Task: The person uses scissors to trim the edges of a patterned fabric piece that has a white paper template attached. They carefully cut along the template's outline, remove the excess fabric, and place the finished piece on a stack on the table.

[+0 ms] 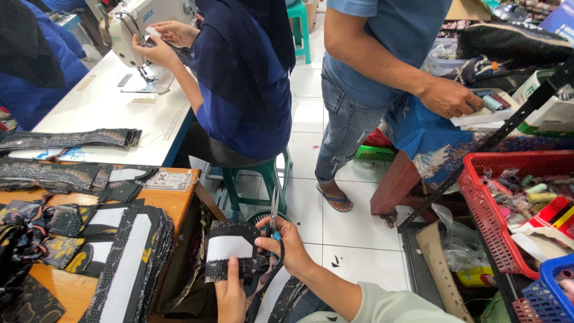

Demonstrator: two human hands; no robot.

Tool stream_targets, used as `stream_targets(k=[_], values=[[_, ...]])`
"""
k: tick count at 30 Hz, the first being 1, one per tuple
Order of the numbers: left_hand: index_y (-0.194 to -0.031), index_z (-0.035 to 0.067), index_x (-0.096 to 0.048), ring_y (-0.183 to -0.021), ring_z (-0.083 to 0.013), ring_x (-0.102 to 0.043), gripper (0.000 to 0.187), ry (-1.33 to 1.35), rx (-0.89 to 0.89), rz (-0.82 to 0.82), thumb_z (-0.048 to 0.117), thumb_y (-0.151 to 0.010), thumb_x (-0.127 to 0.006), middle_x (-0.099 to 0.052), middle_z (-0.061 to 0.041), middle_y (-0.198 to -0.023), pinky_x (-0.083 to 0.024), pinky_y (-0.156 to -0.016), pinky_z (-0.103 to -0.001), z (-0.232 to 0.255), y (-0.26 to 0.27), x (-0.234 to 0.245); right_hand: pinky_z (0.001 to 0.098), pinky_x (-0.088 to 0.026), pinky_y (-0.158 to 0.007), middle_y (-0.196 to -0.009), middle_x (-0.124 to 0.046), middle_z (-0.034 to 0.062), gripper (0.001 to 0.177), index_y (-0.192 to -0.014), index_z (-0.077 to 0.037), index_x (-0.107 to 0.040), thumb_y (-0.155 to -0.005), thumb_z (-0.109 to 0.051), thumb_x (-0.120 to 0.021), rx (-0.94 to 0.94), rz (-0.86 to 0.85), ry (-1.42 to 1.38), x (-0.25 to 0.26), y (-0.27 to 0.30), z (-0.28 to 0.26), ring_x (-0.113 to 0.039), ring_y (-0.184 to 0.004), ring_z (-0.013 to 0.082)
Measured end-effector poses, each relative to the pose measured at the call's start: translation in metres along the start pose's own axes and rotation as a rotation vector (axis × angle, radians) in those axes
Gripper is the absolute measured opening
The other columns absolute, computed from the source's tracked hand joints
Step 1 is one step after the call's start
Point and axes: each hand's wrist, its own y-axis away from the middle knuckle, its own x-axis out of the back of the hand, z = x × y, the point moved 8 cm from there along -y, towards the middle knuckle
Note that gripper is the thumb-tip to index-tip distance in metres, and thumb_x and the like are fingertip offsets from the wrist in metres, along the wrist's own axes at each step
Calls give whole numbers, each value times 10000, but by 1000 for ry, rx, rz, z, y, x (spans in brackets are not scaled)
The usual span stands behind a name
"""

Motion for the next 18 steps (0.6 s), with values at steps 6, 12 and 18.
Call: stream_targets(k=[6, 12, 18], values=[[-1380, 90, -441, -904, -228, -754, 450, 358, 179, -27, 263, -966, -480, -672, -120, -1157, -664, -624, -500, 110, 61, -36, 244, -539, -667, -870, -681, 17, 337, -1114, -6, -662, -826, -37, -833, -13, -76, 92, -15, 6, -20, -687, -740, 116], [-1428, -70, -504, -1181, -251, -614, 369, 589, -291, 24, 145, -1134, -558, -603, -158, -1322, -531, -1003, -439, 153, 66, -20, 260, -557, -736, -894, -715, 15, 373, -1202, -32, -665, -871, -113, -816, -29, -316, 447, -22, 17, -20, -669, -805, 92], [-1473, -2, -413, -1240, -237, -578, 440, 721, -326, 98, 121, -1061, -506, -558, -120, -1372, -501, -1034, -417, 153, 82, 3, 276, -542, -717, -800, -708, 14, 430, -1163, -13, -698, -824, -250, -817, -77, -626, 709, -59, 46, -19, -656, -733, 105]])
